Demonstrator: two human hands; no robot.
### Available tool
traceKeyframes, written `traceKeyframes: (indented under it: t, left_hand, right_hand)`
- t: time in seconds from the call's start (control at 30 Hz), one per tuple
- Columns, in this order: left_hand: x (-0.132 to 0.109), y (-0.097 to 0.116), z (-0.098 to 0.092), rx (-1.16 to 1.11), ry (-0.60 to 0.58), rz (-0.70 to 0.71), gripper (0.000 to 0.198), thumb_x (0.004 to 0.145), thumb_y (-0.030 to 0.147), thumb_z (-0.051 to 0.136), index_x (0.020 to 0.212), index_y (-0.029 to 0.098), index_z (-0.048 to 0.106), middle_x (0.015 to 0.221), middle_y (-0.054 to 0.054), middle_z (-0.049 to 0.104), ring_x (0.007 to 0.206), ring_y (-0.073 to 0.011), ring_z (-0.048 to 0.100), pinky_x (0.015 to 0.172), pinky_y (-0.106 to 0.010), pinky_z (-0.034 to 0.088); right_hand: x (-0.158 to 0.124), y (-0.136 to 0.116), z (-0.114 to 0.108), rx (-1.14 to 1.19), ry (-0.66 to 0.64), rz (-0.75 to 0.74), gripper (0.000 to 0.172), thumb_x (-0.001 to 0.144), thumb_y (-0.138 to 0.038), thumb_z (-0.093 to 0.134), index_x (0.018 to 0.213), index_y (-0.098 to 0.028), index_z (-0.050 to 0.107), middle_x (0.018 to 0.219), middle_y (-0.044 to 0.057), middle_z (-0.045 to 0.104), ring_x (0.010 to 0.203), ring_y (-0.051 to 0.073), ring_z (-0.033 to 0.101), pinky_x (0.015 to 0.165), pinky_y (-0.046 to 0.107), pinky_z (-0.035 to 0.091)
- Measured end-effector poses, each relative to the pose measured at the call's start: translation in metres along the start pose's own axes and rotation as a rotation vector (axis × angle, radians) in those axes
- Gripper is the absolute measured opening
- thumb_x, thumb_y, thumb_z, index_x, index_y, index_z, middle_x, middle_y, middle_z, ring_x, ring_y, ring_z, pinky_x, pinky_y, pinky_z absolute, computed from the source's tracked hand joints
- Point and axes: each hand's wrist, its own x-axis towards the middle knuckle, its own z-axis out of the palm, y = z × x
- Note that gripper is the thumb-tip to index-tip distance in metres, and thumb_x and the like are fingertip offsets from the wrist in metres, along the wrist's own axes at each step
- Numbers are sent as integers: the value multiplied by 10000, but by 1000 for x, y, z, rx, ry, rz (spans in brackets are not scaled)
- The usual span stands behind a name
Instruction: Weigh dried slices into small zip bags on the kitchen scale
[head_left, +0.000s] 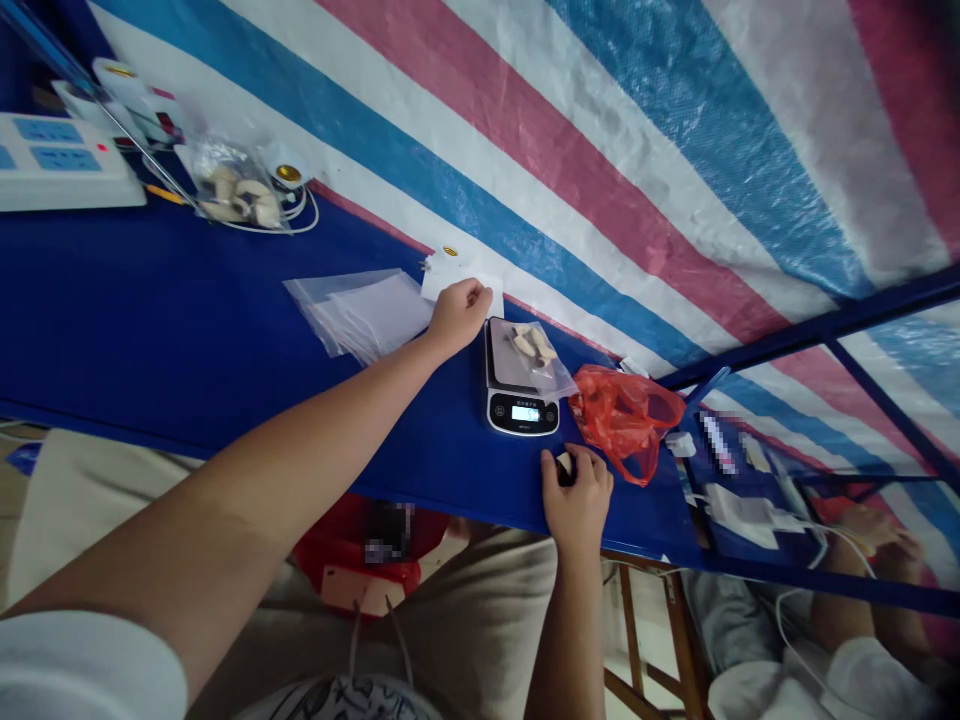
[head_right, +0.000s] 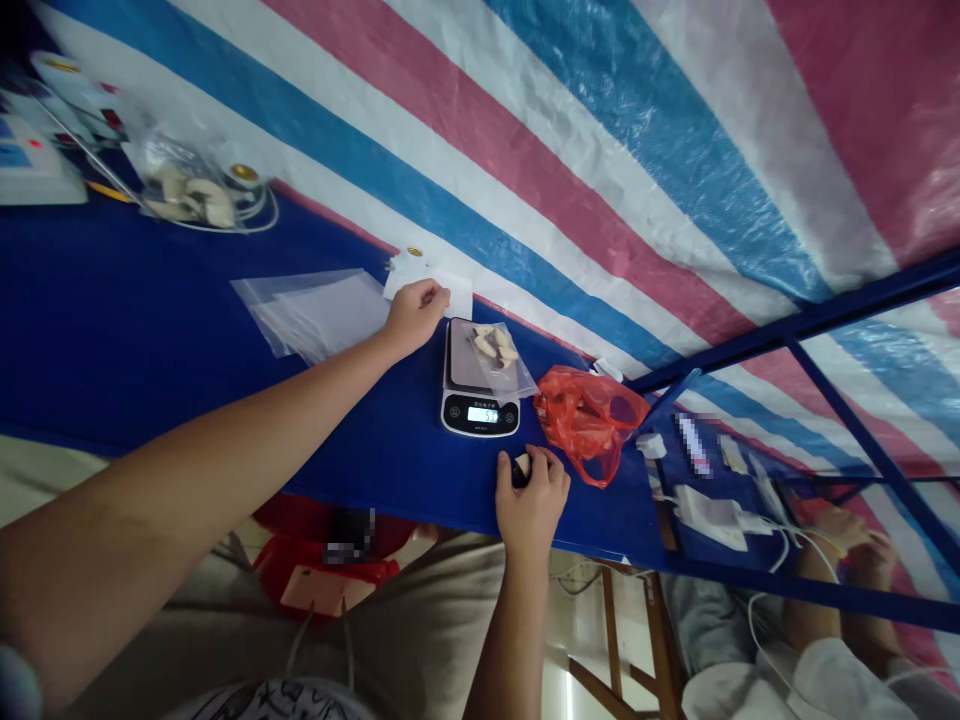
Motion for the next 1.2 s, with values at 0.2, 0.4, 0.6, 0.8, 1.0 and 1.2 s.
traceKeyframes:
  t: [0.2,0.4,0.6,0.8,1.0,1.2]
  left_hand:
    - [-2,4,-1,-12,-33,-28,265,885,256,546,629,205,503,546,26,452,574,-148,451,607,-324,336]
    - [-4,7,-3,2,-62,-43,259,880,249,543,629,205,494,548,27,445,582,-150,451,613,-323,337]
    - [-5,7,-1,27,-69,-15,265,874,240,550,619,206,485,546,30,434,579,-147,439,611,-328,331]
    - [-5,8,-1,30,-78,-2,271,880,244,547,619,211,484,554,23,453,582,-151,442,610,-329,338]
    - [-4,7,0,30,-89,-12,260,887,262,543,635,208,504,569,18,477,594,-154,457,612,-324,351]
    - [-8,10,1,24,-87,70,129,883,240,549,758,207,552,668,11,563,623,-147,505,636,-310,395]
  right_hand:
    - [2,-1,9,-117,-111,42,369,992,-382,383,1001,-160,678,949,130,701,810,244,635,700,326,438]
    - [9,4,7,-21,-46,177,416,967,-524,451,873,-181,667,812,99,720,719,223,667,687,303,444]
    - [6,10,4,343,44,490,458,843,-636,628,896,-182,652,750,55,697,550,164,589,567,277,458]
    - [13,14,8,670,34,565,373,754,-508,685,917,-173,663,742,0,627,606,136,557,556,254,452]
    - [19,5,13,1025,-42,656,388,602,-278,695,977,-179,694,925,20,703,828,164,674,696,268,551]
    - [36,-12,20,942,2,534,346,681,-367,759,953,-159,711,915,43,737,834,193,706,861,392,593]
